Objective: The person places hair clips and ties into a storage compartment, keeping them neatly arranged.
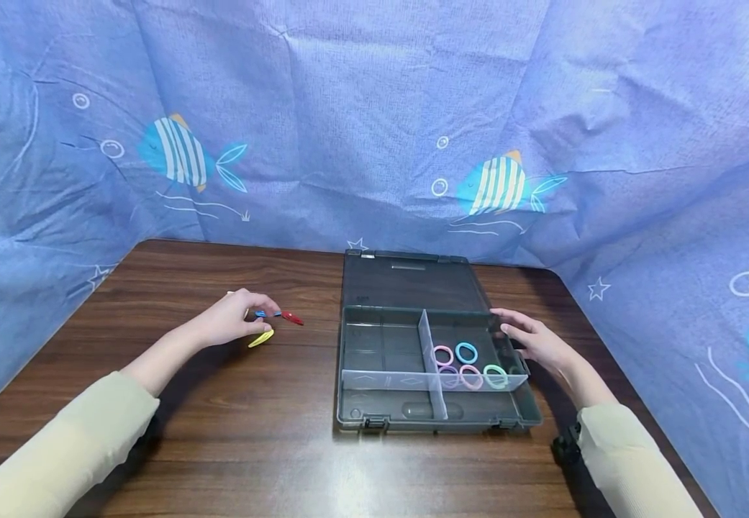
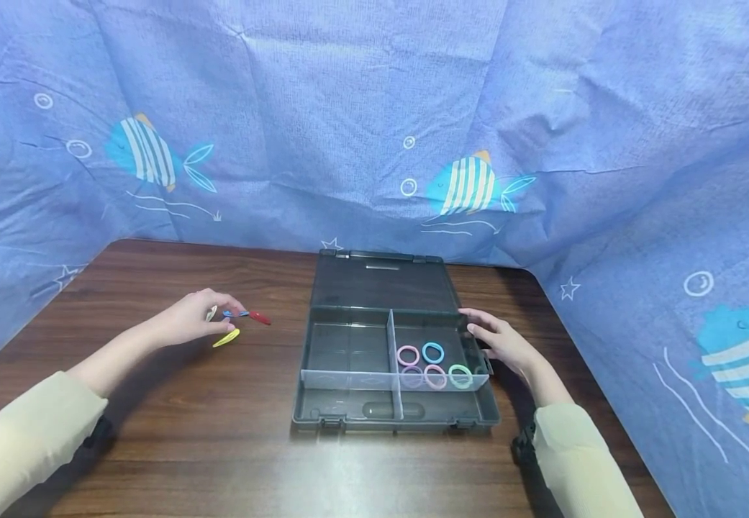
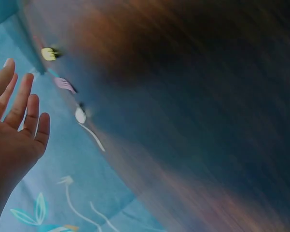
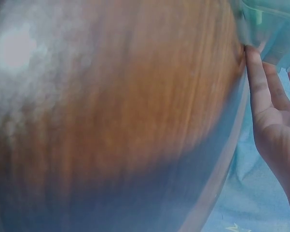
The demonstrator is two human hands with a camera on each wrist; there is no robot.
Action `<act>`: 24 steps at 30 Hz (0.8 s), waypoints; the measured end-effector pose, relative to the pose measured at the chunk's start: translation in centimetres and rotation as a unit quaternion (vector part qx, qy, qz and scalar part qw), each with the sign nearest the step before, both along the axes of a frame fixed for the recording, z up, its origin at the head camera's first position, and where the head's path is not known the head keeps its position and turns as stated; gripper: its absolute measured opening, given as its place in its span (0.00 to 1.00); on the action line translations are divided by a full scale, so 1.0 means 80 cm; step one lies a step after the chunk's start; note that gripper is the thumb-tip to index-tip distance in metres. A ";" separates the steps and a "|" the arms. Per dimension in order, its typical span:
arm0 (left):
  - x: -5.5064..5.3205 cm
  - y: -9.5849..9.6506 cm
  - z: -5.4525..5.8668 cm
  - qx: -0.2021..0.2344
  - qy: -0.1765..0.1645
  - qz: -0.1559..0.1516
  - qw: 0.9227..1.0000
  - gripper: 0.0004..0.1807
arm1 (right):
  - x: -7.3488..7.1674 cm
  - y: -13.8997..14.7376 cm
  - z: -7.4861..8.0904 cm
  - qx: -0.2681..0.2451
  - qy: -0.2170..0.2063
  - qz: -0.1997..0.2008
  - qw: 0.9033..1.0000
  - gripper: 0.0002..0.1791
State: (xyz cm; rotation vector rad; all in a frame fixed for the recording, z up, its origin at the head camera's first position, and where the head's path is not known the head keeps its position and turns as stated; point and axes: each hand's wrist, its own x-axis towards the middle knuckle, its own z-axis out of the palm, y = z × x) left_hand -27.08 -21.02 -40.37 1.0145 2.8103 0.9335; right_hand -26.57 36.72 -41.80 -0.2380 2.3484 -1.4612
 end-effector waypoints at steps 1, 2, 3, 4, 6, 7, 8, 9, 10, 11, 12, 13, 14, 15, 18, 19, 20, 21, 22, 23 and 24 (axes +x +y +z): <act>-0.001 -0.001 -0.002 -0.007 0.012 -0.006 1.000 0.13 | 0.000 0.000 0.000 -0.002 -0.001 -0.002 1.000 0.29; -0.002 -0.003 -0.004 -0.012 0.021 -0.011 1.000 0.12 | 0.000 -0.001 0.000 -0.003 -0.001 -0.002 1.000 0.29; -0.003 -0.004 -0.006 -0.017 0.028 -0.015 0.999 0.12 | 0.000 -0.001 0.000 -0.005 -0.002 -0.003 1.000 0.29; -0.003 -0.004 -0.008 -0.023 0.032 -0.017 0.999 0.11 | 0.000 -0.001 0.000 -0.007 -0.002 -0.003 1.000 0.29; -0.004 -0.005 -0.010 -0.028 0.031 -0.015 0.999 0.10 | 0.001 -0.002 0.000 -0.012 -0.004 -0.005 1.000 0.28; -0.004 -0.006 -0.011 -0.031 0.027 -0.015 0.999 0.09 | 0.001 -0.003 0.000 -0.014 -0.005 -0.006 1.000 0.28; -0.004 -0.006 -0.012 -0.033 0.021 -0.013 0.999 0.09 | 0.001 -0.003 0.000 -0.014 -0.005 -0.006 1.000 0.28; -0.005 -0.006 -0.013 -0.033 0.014 -0.012 0.999 0.09 | 0.001 -0.003 0.001 -0.015 -0.005 -0.006 1.000 0.28; -0.005 -0.006 -0.014 -0.034 0.009 -0.013 0.999 0.09 | 0.002 -0.004 0.001 -0.015 -0.005 -0.007 1.000 0.28; -0.006 -0.007 -0.016 -0.035 0.004 -0.014 0.999 0.08 | 0.002 -0.004 0.001 -0.016 -0.006 -0.009 1.000 0.28; -0.007 -0.007 -0.018 -0.035 -0.001 -0.015 0.999 0.08 | 0.002 -0.004 0.001 -0.015 -0.006 -0.009 1.000 0.28; -0.007 -0.007 -0.019 -0.035 -0.001 -0.017 0.999 0.08 | 0.003 -0.004 0.002 -0.015 -0.006 -0.009 1.000 0.28; -0.008 -0.007 -0.020 -0.032 -0.005 -0.019 0.999 0.07 | 0.003 -0.004 0.002 -0.016 -0.007 -0.009 1.000 0.28; -0.008 -0.007 -0.022 -0.029 -0.007 -0.020 0.999 0.07 | 0.003 -0.005 0.002 -0.016 -0.008 -0.010 1.000 0.29; -0.009 -0.008 -0.026 -0.027 -0.003 -0.023 0.999 0.06 | 0.003 -0.005 0.003 -0.015 -0.008 -0.007 1.000 0.29; -0.009 -0.008 -0.026 -0.028 0.002 -0.023 0.999 0.06 | 0.003 -0.005 0.002 -0.015 -0.009 -0.006 1.000 0.29; -0.009 -0.008 -0.027 -0.030 0.003 -0.022 0.999 0.06 | 0.002 -0.004 0.002 -0.015 -0.009 -0.006 1.000 0.29; -0.010 -0.007 -0.028 -0.033 0.006 -0.022 0.999 0.06 | 0.002 -0.004 0.002 -0.014 -0.009 -0.005 1.000 0.29; -0.010 -0.007 -0.027 -0.034 0.010 -0.024 0.999 0.06 | 0.001 -0.003 0.001 -0.013 -0.008 -0.005 1.000 0.29; -0.010 -0.006 -0.027 -0.037 0.011 -0.024 0.999 0.06 | 0.001 -0.002 0.001 -0.012 -0.008 -0.005 1.000 0.29; -0.010 -0.005 -0.027 -0.038 0.011 -0.024 0.999 0.06 | 0.000 -0.001 0.000 -0.011 -0.007 -0.005 1.000 0.29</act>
